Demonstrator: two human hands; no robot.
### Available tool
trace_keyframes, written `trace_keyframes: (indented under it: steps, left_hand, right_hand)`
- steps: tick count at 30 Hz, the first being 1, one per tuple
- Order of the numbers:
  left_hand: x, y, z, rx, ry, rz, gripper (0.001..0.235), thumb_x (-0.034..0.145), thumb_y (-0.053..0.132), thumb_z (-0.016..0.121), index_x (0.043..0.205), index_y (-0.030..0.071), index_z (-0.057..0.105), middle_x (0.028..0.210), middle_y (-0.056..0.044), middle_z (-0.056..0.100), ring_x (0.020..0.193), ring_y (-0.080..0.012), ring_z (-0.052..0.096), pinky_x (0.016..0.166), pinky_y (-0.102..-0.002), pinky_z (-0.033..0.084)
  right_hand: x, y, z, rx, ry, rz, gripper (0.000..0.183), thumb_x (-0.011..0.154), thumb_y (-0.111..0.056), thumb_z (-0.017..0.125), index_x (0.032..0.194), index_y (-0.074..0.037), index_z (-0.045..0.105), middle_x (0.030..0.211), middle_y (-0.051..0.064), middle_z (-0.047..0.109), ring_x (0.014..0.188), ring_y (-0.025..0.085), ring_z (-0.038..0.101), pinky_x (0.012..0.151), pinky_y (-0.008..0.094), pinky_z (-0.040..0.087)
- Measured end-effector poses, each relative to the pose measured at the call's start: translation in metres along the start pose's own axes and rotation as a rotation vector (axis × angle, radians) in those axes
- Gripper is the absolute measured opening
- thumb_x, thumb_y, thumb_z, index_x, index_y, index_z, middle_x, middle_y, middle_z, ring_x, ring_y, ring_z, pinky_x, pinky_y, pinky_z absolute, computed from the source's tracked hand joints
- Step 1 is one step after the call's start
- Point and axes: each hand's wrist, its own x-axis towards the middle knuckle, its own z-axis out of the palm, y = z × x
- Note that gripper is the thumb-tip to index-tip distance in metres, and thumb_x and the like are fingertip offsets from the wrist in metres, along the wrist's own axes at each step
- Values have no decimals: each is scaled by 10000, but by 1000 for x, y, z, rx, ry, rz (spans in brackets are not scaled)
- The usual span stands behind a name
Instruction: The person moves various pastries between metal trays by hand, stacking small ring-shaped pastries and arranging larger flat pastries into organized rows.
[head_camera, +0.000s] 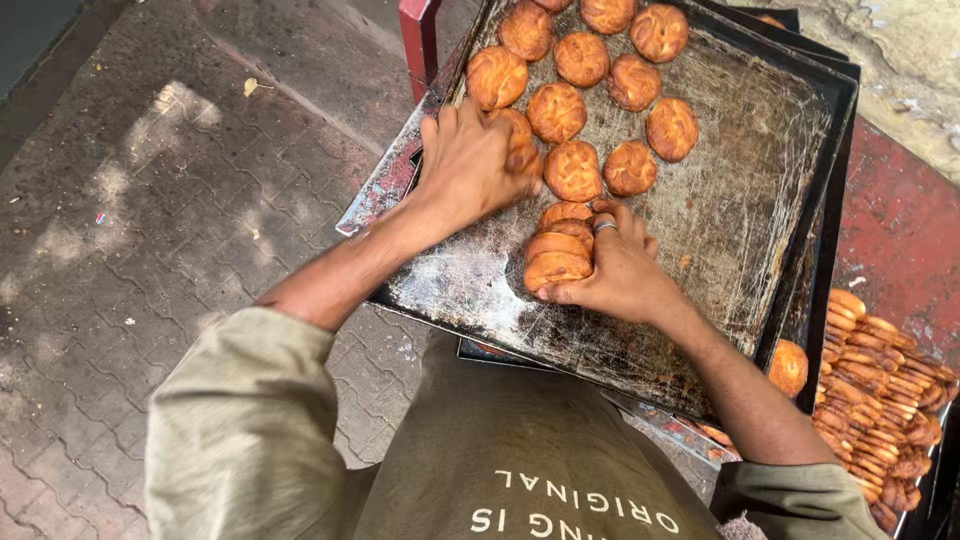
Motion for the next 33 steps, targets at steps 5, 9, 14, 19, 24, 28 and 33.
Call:
trace_keyframes:
  steps: [5, 9, 14, 19, 24, 28, 33]
  left_hand:
    - [27, 8, 2, -5, -55, -18, 1016, 648, 535, 877, 1384, -27, 459, 1323, -256, 462, 1258, -388, 422, 1043, -562, 296]
    - [45, 10, -18, 205, 69, 117, 1059, 593, 474, 880, 1415, -56, 474, 1363, -309, 418, 1340, -489, 283, 1092, -705, 176]
    - [80, 1, -49, 249, -139, 49, 1043, 598, 533, 868, 1398, -29, 503, 1525, -250, 336, 1514, -487, 78, 1130, -771, 90]
    - [48, -12, -12, 6, 156, 284, 1127, 597, 455, 886, 1462, -25, 346, 1382, -338, 387, 1358, -501, 289, 1141, -627, 215]
    - [14, -16, 45, -285, 213, 634, 1092, 704, 236, 858, 1570, -17, 241, 1308, -201, 494, 1251, -447, 452, 1149, -548, 384]
    - [-2, -18, 53, -375, 207, 604, 1130, 687, 215, 881, 1582, -24, 235, 1379, -272, 431, 1259, -448, 523, 1074, -501, 482]
    - [17, 4, 66, -626, 278, 448, 862, 741, 230, 826, 1444, -36, 404, 1268, -205, 512, 1163, -336, 576, 1005, -438, 545]
  right_hand:
    - [-8, -28, 0, 103, 210, -74, 1312, 512, -645, 888, 1447, 90, 333, 1315, 246, 342, 1300, 423, 334, 1145, 562, 311]
    - [-11, -25, 2, 44, 163, 17, 1484, 436, -562, 899, 1575, 68, 186, 1244, 239, 338, 1241, 420, 357, 1147, 538, 331]
    - [41, -16, -47, -178, 83, 2, 1385, 497, -661, 944, 1470, 67, 280, 1521, 330, 186, 1455, 506, 110, 1166, 642, 134]
    - [43, -15, -68, -120, 73, -188, 1258, 534, -777, 866, 1357, 97, 492, 1469, 351, 378, 1424, 484, 294, 1167, 604, 280]
    - [-14, -9, 4, -205, 680, -342, 1184, 517, -643, 818, 1409, 72, 510, 1180, 256, 495, 1193, 393, 447, 1037, 522, 422]
    - [-41, -15, 35, -231, 761, -565, 553, 731, -365, 819, 1071, -142, 443, 887, 33, 368, 956, 215, 442, 991, 547, 473]
    - [-55, -3, 26, 639, 86, -478, 870, 773, -299, 804, 1500, -171, 342, 1151, 207, 275, 1071, 385, 361, 917, 504, 482]
